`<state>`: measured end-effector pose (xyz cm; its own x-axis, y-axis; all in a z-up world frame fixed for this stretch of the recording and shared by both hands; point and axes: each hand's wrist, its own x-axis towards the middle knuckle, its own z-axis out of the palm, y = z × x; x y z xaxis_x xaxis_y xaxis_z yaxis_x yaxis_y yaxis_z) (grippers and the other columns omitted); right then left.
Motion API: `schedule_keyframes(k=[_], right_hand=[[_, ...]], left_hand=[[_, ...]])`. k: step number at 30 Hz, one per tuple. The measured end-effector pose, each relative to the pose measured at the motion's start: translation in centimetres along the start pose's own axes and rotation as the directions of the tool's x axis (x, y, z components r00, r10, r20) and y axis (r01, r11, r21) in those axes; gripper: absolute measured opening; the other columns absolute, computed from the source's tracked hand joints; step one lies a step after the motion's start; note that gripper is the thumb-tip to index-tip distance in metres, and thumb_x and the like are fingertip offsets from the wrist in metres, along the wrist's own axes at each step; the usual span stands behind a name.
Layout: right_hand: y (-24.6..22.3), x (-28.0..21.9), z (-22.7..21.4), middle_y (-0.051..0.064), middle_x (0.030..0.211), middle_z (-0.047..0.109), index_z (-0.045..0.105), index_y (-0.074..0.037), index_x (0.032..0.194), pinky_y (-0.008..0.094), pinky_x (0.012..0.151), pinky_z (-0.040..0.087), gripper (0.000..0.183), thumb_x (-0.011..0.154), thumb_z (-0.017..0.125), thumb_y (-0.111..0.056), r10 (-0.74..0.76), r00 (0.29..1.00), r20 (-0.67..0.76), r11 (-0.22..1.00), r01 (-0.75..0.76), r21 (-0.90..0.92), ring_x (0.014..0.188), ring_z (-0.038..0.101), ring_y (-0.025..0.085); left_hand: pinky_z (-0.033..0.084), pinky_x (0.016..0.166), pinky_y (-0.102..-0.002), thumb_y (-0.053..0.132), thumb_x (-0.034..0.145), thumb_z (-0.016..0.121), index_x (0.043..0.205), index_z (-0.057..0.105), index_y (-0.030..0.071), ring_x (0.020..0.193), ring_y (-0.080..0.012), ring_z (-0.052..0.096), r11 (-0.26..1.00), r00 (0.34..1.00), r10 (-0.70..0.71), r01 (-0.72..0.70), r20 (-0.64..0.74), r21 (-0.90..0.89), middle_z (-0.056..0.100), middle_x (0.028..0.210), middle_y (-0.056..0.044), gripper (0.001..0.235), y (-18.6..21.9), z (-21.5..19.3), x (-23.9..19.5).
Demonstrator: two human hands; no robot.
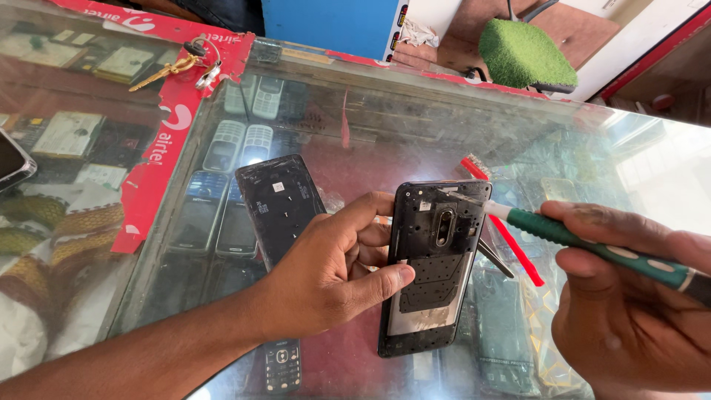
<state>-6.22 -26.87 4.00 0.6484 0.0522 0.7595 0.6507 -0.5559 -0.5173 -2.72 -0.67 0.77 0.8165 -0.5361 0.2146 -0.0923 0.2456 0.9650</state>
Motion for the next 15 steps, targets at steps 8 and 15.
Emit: schedule_keyframes(k=[8,15], right_hand=[[0.4,-0.9,-0.6,0.016,0.117,0.071,0.056,0.005,0.124,0.023,0.101,0.057,0.022,0.123,0.068,-0.013,0.019,0.999,0.034,0.994,-0.015,-0.112,0.106,0.074,0.02],[1.0,-0.9,-3.0,0.011,0.109,0.067,0.048,0.004,0.125,0.02,0.095,0.055,0.031,0.122,0.065,-0.022,0.026,0.996,0.091,0.984,-0.009,-0.18,0.104,0.075,0.017]], left_hand=[[0.063,0.075,-0.023,0.004,0.095,0.067,0.147,0.039,0.006,0.093,-0.0091,0.073,0.994,1.0,-0.014,0.016,-0.015,0.111,0.076,0.108,-0.011,0.059,0.5,0.3,-0.2],[0.063,0.074,-0.023,0.003,0.095,0.067,0.153,0.035,0.006,0.09,-0.0101,0.074,0.992,1.0,0.003,-0.003,-0.005,0.127,0.078,0.107,-0.013,0.066,0.8,0.4,-0.2]])
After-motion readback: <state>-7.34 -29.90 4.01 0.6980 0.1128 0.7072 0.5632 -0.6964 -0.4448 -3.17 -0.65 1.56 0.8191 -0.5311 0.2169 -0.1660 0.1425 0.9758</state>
